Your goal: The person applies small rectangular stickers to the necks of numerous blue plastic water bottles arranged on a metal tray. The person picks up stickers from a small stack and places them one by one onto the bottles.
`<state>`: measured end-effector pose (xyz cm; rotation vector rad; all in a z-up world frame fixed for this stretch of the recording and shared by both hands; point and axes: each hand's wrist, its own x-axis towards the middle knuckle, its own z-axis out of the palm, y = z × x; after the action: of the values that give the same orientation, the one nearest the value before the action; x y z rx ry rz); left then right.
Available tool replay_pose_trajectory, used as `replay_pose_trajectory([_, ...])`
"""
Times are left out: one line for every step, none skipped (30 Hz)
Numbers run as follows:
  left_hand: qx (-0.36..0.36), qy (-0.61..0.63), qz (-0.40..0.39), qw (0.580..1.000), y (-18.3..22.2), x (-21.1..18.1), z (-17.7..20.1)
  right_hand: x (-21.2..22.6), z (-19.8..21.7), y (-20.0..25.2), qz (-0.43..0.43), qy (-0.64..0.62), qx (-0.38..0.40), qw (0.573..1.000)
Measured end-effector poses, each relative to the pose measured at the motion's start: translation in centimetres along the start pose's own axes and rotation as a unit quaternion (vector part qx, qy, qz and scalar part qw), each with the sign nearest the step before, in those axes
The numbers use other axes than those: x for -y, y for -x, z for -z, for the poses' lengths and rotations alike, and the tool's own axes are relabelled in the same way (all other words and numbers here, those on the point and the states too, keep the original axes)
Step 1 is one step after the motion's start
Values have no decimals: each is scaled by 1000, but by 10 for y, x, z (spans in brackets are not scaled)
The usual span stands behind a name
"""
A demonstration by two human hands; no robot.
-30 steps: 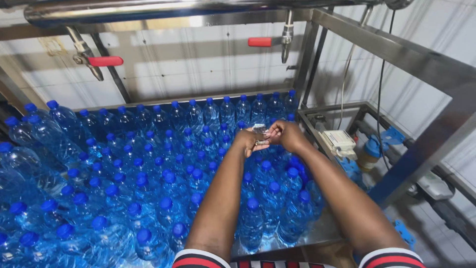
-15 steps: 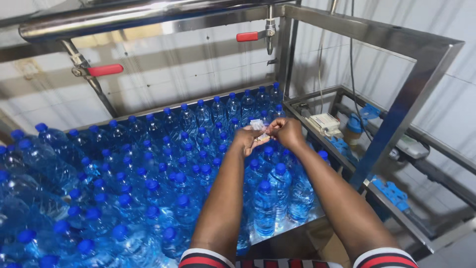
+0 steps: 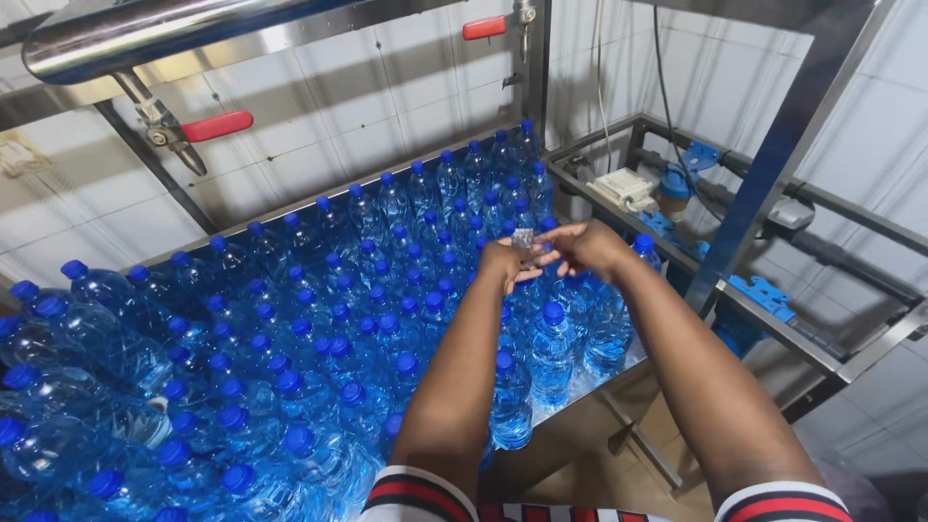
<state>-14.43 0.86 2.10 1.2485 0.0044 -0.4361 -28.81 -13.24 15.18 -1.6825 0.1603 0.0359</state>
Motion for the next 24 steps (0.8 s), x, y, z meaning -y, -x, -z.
replay_pose_trajectory([-13, 10, 2, 1000, 2, 0, -1, 6, 3, 3, 1, 84, -36, 996])
replay_pose_trajectory([-25, 20, 5, 999, 4, -1, -3, 13, 7, 6, 2, 167, -71, 983])
replay_pose_trajectory([-25, 23, 2, 999, 4, 0, 0, -17, 16, -26, 5, 171, -71, 983])
replay_pose_trajectory([-34, 45, 8, 998, 4, 0, 3, -46, 26, -59, 35, 360, -113, 926])
replay_pose_trajectory([-44, 65, 13, 997, 3, -3, 6, -73, 34, -93, 67, 533, -150, 830])
replay_pose_trajectory([-45, 68, 9, 997, 3, -3, 8, -71, 32, -89, 71, 535, -150, 829])
replay_pose_trajectory([-51, 79, 13, 995, 2, -4, 8, -68, 30, -86, 84, 548, -129, 822])
replay_pose_trajectory([-58, 89, 18, 994, 0, -5, 8, -66, 28, -83, 97, 560, -108, 815])
replay_pose_trajectory([-60, 93, 15, 994, -1, -5, 9, -71, 27, -92, 100, 564, -106, 813])
replay_pose_trajectory([-55, 98, 12, 994, -2, -5, 10, -76, 26, -101, 129, 536, -83, 830])
replay_pose_trajectory([-49, 100, 7, 994, -4, -6, 12, -81, 24, -110, 157, 504, -63, 847])
replay_pose_trajectory([-50, 102, 4, 993, -6, -5, 12, -85, 20, -114, 160, 505, -61, 846])
replay_pose_trajectory([-49, 110, 2, 993, -7, -6, 13, -89, 16, -120, 183, 511, -85, 835])
replay_pose_trajectory([-48, 118, 0, 992, -9, -7, 14, -92, 11, -125, 205, 516, -108, 824])
replay_pose_trajectory([-51, 120, -5, 991, -8, -8, 14, -93, 12, -124, 210, 516, -106, 823])
replay_pose_trajectory([-44, 119, -6, 992, -8, -9, 14, -95, 13, -122, 245, 526, -120, 805])
replay_pose_trajectory([-37, 118, -7, 992, -7, -9, 15, -98, 14, -119, 278, 535, -135, 787])
replay_pose_trajectory([-39, 118, -9, 992, -1, -18, 16, -77, 6, -93, 281, 534, -133, 786])
replay_pose_trajectory([-32, 119, -10, 992, 6, -22, 13, -61, 2, -63, 316, 536, -54, 781])
replay_pose_trajectory([-24, 119, -11, 993, 12, -26, 11, -44, -2, -34, 349, 534, 24, 770])
replay_pose_trajectory([-24, 118, -10, 993, 8, -24, 11, -49, 1, -35, 348, 533, 24, 771])
replay_pose_trajectory([-27, 125, -17, 992, 4, -22, 11, -53, 3, -36, 310, 518, 66, 795])
replay_pose_trajectory([-28, 129, -25, 991, 0, -22, 12, -57, 5, -38, 271, 498, 104, 817])
replay_pose_trajectory([-27, 125, -25, 991, 7, -18, 11, -65, 9, -41, 271, 496, 101, 819])
